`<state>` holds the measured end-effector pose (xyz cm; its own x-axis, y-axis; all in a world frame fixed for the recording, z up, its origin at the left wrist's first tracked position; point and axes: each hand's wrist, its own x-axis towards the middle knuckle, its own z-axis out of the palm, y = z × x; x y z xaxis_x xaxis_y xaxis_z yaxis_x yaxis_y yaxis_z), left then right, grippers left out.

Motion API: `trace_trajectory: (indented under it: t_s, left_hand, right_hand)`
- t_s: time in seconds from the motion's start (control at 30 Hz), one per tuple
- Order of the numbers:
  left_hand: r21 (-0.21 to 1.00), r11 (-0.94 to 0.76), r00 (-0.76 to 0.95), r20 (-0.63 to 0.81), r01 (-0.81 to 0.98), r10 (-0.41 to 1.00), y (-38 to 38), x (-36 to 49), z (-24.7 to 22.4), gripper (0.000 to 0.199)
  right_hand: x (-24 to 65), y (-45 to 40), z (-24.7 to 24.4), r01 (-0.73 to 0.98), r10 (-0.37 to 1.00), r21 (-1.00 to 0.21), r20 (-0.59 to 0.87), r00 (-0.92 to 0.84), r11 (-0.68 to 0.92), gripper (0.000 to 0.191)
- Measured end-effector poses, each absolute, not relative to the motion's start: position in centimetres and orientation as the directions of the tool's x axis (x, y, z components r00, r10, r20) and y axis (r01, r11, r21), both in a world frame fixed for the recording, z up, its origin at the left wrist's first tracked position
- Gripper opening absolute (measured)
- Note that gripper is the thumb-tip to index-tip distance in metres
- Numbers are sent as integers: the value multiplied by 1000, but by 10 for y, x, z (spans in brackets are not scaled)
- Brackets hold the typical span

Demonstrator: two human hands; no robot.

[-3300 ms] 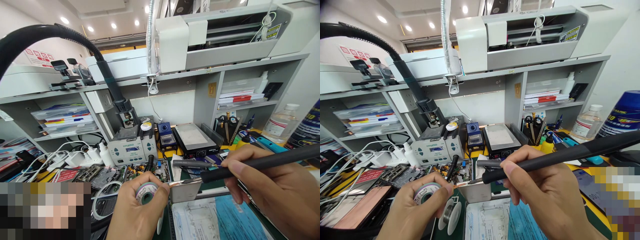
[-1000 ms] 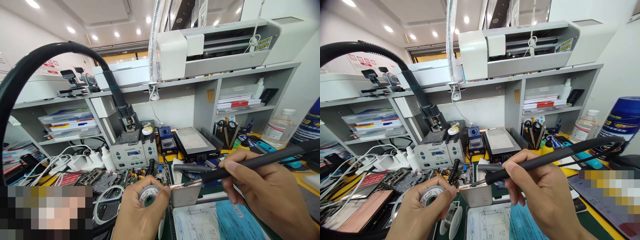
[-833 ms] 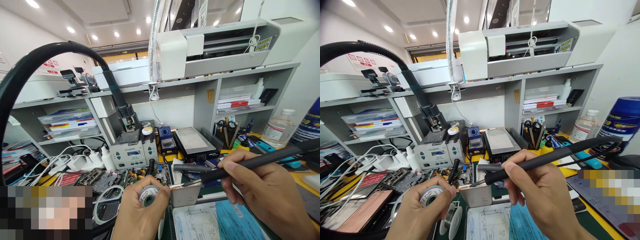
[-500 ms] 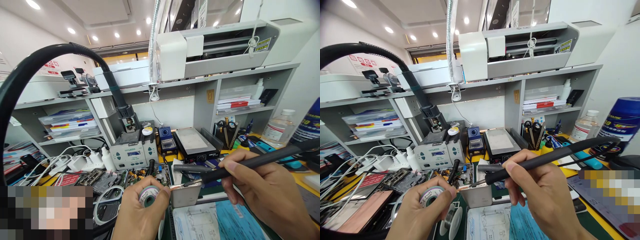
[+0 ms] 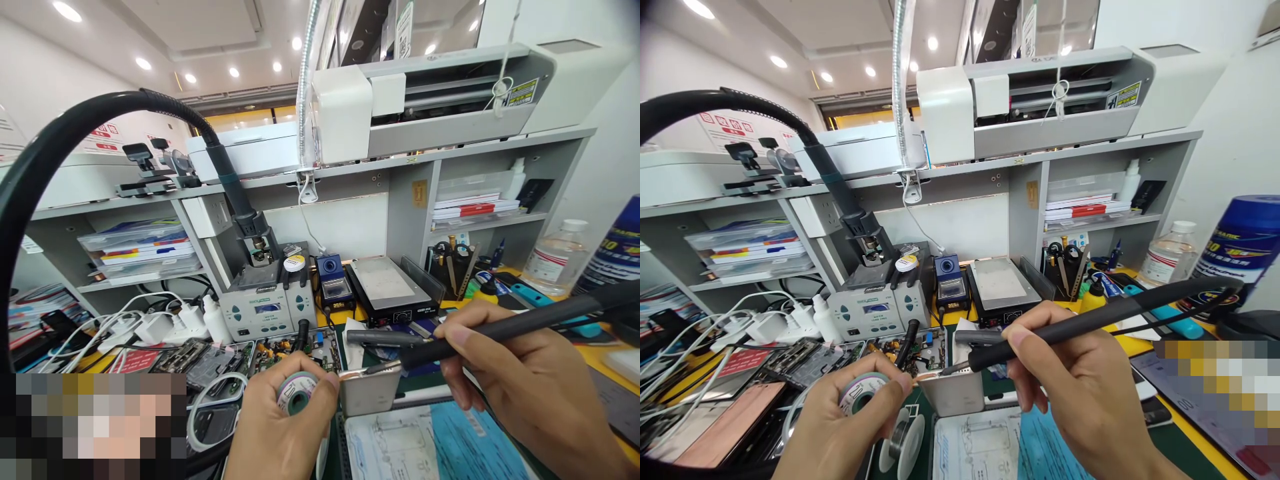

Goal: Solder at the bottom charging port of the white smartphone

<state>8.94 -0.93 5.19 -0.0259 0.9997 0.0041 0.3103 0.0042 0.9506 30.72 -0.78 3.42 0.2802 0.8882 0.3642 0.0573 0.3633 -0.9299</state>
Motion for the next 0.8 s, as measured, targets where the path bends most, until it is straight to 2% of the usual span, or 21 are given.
trace_trajectory:
  t_s: [0.13,0.4,0.63,0.8]
  left_hand:
    - [950,-16,-35,28,312,999,-9,90,53,28]
    - [950,-49,-67,73,307,995,-9,91,50,30]
    - [950,-38,-59,60,311,996,-9,90,50,27]
    - [948,-23,-53,42,316,998,-10,90,51,27]
  right_hand:
    - [310,-7,33,-7,904,-945,311,292,328,32]
    - [307,-11,36,95,889,-924,383,251,371,33]
    - [311,-6,32,-54,917,-953,272,291,300,32]
    - [311,-6,31,-48,919,-953,273,285,298,31]
